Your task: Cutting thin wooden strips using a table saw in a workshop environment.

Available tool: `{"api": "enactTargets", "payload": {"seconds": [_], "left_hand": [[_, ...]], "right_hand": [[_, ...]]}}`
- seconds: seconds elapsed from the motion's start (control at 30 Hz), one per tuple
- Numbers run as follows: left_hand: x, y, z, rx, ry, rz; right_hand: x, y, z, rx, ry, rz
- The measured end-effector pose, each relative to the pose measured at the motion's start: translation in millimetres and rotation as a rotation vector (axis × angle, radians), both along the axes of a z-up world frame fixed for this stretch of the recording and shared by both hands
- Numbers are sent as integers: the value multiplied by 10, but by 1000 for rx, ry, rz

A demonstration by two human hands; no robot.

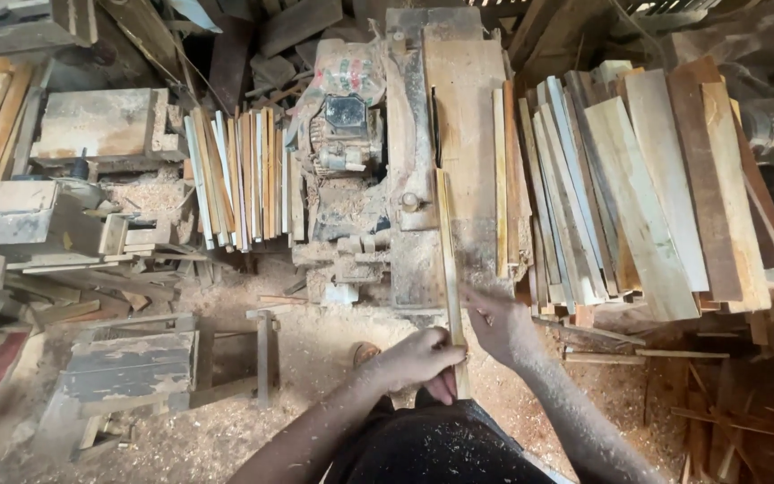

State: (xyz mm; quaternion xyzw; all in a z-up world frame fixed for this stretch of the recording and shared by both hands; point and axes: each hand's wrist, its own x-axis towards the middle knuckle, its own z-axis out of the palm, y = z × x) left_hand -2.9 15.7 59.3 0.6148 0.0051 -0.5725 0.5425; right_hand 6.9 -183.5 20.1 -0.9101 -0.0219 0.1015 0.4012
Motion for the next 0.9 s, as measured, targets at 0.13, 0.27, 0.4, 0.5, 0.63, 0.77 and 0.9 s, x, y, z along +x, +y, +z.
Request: {"api": "enactTargets", "payload": {"seconds": [0.13,0.27,0.4,0.5,0.63,0.77,0.9], "left_hand": [[60,40,493,-421,70,211],[443,52,1056,247,-922,190],[360,12,508,429,-1212,-67],[-35,-123,57,282,-953,-54],[-262,-179,-174,33,-317,156],[-339,-166,-113,24,-175,261],[-316,-293,78,276,-534,42]], "right_hand": [[199,254,703,335,-267,-52],[525,84,1153,97,-682,-154],[860,49,1489,301,-523,-138],[985,105,820,473,-288,-302],[1039,136,-732,-66,-116,-404],[989,388,-730,-266,41,-387],[1357,175,-1630,-117,25,-387]]}}
